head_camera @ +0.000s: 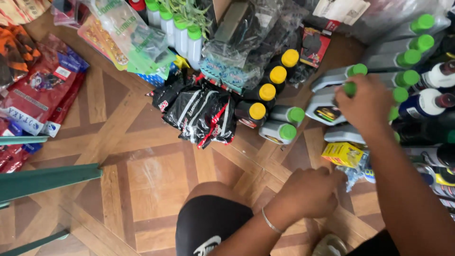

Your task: Cleaning and wiping down various motorcycle engine oil bottles with a cloth.

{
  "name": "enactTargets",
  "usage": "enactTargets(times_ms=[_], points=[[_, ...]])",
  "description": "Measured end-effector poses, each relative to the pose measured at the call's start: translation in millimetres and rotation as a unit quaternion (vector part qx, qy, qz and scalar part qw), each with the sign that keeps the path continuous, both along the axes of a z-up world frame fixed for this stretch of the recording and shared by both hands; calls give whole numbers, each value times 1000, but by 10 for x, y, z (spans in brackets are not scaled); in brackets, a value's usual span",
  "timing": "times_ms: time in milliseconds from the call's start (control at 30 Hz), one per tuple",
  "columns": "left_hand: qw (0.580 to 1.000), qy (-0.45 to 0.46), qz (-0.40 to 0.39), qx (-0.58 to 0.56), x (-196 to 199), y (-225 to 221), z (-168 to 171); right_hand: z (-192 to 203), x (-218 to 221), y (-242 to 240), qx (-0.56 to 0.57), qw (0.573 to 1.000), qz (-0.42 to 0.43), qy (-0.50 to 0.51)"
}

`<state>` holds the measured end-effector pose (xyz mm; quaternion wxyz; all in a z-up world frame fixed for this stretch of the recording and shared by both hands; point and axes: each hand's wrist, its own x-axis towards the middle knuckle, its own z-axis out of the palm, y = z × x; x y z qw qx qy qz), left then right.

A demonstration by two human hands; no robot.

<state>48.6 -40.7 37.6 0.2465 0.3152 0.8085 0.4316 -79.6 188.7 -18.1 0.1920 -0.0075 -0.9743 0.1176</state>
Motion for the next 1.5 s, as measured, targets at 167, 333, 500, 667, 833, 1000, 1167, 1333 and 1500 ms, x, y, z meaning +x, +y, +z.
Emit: enactTargets(times_ms=[167, 333, 500, 667, 833, 1000, 1167, 1333, 1500], points=[[998, 14, -28, -45, -16, -149, 59, -788, -496, -250, -32, 998, -6, -61], [999, 20, -4, -32, -25, -194, 77, -1039, -686, -578, -42, 995, 7, -95], [1000, 7, -9, -22, -33, -183, 150, -894, -879, -322, 1, 954, 3, -300], [1000, 9, -11, -19, -10, -158, 133, -695, -1158, 227, 15, 957, 7, -288], [999, 16, -18, -21, 30, -141, 119, -863, -1159, 681, 63, 968, -87, -226], [999, 12, -32, -39, 48, -95, 62, -1604, -952, 984, 152, 958, -93, -226], [999, 8, -27, -29, -50, -27, -16, -1061, -766, 718, 145, 952, -97, -252], [998, 14, 27, 53, -46, 51, -238, -702, -544, 778, 121, 984, -32, -130], [979, 68, 118, 155, -280, 122, -201, 630, 137, 633, 58, 998, 30, -17]])
